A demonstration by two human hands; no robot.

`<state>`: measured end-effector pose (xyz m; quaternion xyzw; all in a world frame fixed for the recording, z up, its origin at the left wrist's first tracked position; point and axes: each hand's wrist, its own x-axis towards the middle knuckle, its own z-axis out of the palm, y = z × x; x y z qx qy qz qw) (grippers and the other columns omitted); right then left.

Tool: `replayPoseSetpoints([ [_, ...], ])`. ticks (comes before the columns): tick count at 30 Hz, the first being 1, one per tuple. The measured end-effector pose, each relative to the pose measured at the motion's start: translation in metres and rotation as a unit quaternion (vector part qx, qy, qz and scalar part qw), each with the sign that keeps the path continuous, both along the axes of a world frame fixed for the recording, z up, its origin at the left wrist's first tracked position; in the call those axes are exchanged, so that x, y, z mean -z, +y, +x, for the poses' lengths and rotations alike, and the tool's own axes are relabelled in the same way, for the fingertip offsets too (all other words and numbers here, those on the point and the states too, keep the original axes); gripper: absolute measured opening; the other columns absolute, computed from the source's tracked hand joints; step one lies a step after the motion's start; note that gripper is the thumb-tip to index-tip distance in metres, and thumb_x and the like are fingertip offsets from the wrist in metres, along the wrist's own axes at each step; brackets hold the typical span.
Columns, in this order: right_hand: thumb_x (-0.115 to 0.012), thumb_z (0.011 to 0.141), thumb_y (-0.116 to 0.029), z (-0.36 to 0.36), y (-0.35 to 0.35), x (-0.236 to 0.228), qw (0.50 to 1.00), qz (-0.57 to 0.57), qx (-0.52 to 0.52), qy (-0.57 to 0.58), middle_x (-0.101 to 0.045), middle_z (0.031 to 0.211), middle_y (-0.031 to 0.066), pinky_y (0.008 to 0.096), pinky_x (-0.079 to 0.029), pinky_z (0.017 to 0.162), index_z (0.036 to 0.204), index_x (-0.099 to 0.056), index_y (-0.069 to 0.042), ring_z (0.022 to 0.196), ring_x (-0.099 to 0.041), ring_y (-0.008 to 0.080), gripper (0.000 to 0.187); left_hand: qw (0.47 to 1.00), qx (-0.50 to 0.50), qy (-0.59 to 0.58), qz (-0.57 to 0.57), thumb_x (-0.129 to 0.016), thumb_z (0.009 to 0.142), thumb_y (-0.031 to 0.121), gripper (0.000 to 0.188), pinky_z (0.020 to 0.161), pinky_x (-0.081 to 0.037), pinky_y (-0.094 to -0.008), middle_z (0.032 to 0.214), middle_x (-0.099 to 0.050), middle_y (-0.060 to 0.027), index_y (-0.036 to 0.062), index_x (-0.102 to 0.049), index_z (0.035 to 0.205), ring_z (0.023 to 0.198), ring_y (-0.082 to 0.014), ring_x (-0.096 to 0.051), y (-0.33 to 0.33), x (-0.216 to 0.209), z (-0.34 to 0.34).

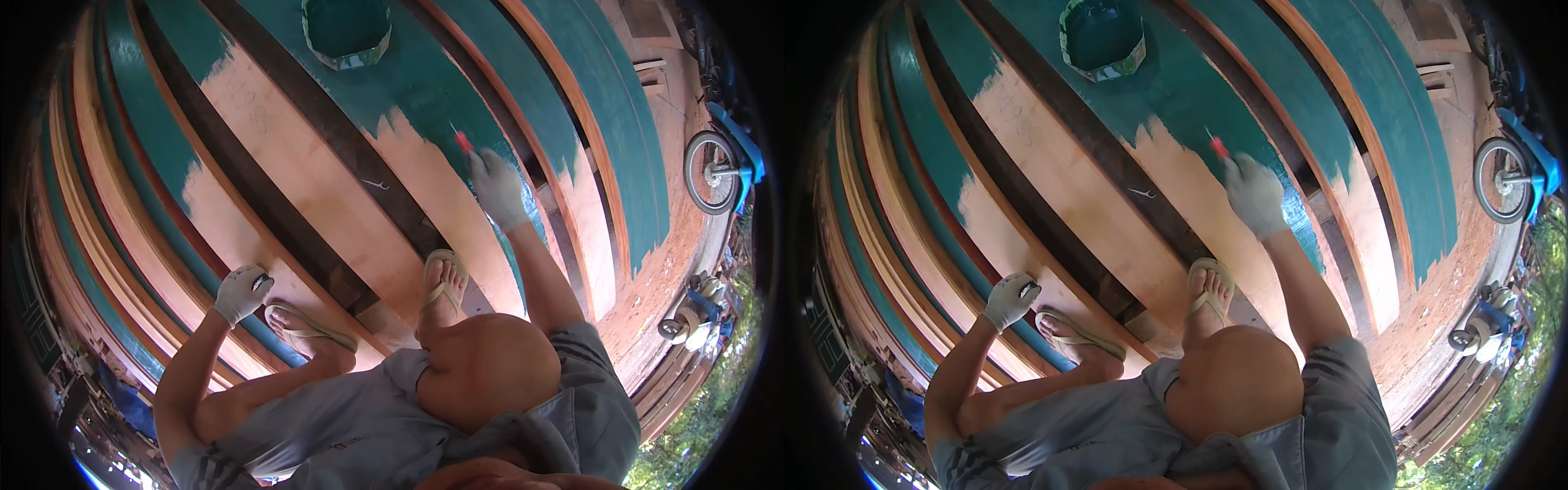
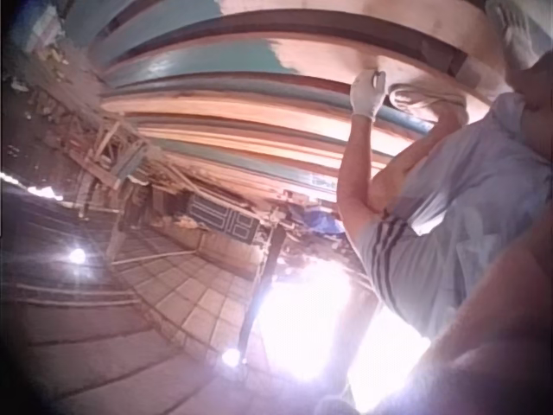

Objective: The person paints long wooden planks with green paint using a small roller. They repeatedly dip the roller into a paint can and apply paint along the length of each plank, moving between planks and occasionally stepping on them.

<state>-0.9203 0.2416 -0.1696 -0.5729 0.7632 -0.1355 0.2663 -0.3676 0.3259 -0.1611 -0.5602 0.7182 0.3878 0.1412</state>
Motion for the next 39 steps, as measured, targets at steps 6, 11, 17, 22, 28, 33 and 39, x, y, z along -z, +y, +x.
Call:
replayPoseSetpoints([
  [6,-0.052,0.109,-0.042,0.043,-0.053,0.015,1.0,-0.002,-0.02,-0.003,-0.073,0.095,0.0265,0.0598,-0.051,0.087,0.099,-0.071,-0.004,0.097,-0.068,0.0509,0.043,0.999,0.022,0.034,-0.03,-0.072,0.097,0.031,0.025,0.088,-0.056,-0.0486,0.1,-0.073,-0.0149,0.0058,-0.072,0.103,0.099,-0.0374,-0.071,-0.015,0.011,-0.014],
  [11,-0.056,0.108,-0.041,0.003,0.068,-0.004,0.993,0.112,-0.01,0.03,-0.074,0.088,0.0245,0.06,-0.053,0.076,0.1,-0.073,-0.009,0.087,-0.071,0.0487,0.036,0.999,0.009,0.038,-0.002,-0.073,0.096,0.027,0.024,0.088,-0.055,-0.0484,0.1,-0.072,-0.015,0.0047,-0.071,0.102,0.097,-0.0375,-0.07,-0.012,0.0,-0.021],
  [17,-0.063,0.106,-0.033,-0.065,0.24,-0.041,0.971,0.208,0.059,0.102,-0.074,0.082,0.0212,0.0564,-0.054,0.07,0.095,-0.07,-0.012,0.078,-0.072,0.0451,0.025,0.998,0.023,0.044,0.029,-0.073,0.095,0.024,0.02,0.086,-0.055,-0.0487,0.096,-0.07,-0.0139,0.0046,-0.07,0.098,0.093,-0.0377,-0.068,-0.001,0.008,-0.013],
  [22,-0.063,0.107,-0.029,-0.089,0.294,-0.053,0.982,0.159,0.097,0.024,-0.072,0.08,0.0213,0.0557,-0.052,0.066,0.092,-0.067,-0.009,0.077,-0.071,0.0455,0.025,0.998,0.03,0.051,0.026,-0.072,0.097,0.024,0.02,0.086,-0.055,-0.0489,0.096,-0.07,-0.0143,0.0042,-0.069,0.098,0.094,-0.0378,-0.069,-0.01,0.008,-0.024],
  [28,-0.058,0.11,-0.025,-0.017,0.132,-0.018,0.998,0.038,-0.057,-0.012,-0.069,0.086,0.0248,0.057,-0.049,0.067,0.101,-0.063,-0.006,0.081,-0.068,0.0489,0.022,0.999,0.043,0.034,0.004,-0.07,0.099,0.028,0.024,0.091,-0.055,-0.0483,0.104,-0.072,-0.0143,0.0046,-0.073,0.104,0.101,-0.0371,-0.07,-0.012,0.005,-0.021],
  [33,-0.054,0.11,-0.034,0.053,0.004,0.014,0.994,-0.044,-0.098,-0.01,-0.073,0.092,0.0261,0.0616,-0.051,0.078,0.105,-0.065,-0.005,0.089,-0.069,0.0502,0.032,0.999,0.016,0.035,0.002,-0.07,0.099,0.031,0.026,0.091,-0.054,-0.0486,0.104,-0.072,-0.0142,0.0053,-0.073,0.099,0.1,-0.0367,-0.07,-0.016,-0.001,-0.029],
  [39,-0.056,0.108,-0.04,0.048,0.031,0.012,0.995,0.037,-0.085,0.043,-0.073,0.084,0.0242,0.0606,-0.053,0.075,0.103,-0.068,-0.009,0.083,-0.071,0.0482,0.033,0.999,0.024,0.024,0.023,-0.069,0.099,0.03,0.025,0.09,-0.054,-0.0482,0.103,-0.072,-0.0134,0.0053,-0.073,0.098,0.099,-0.0362,-0.07,-0.013,-0.009,-0.033],
])
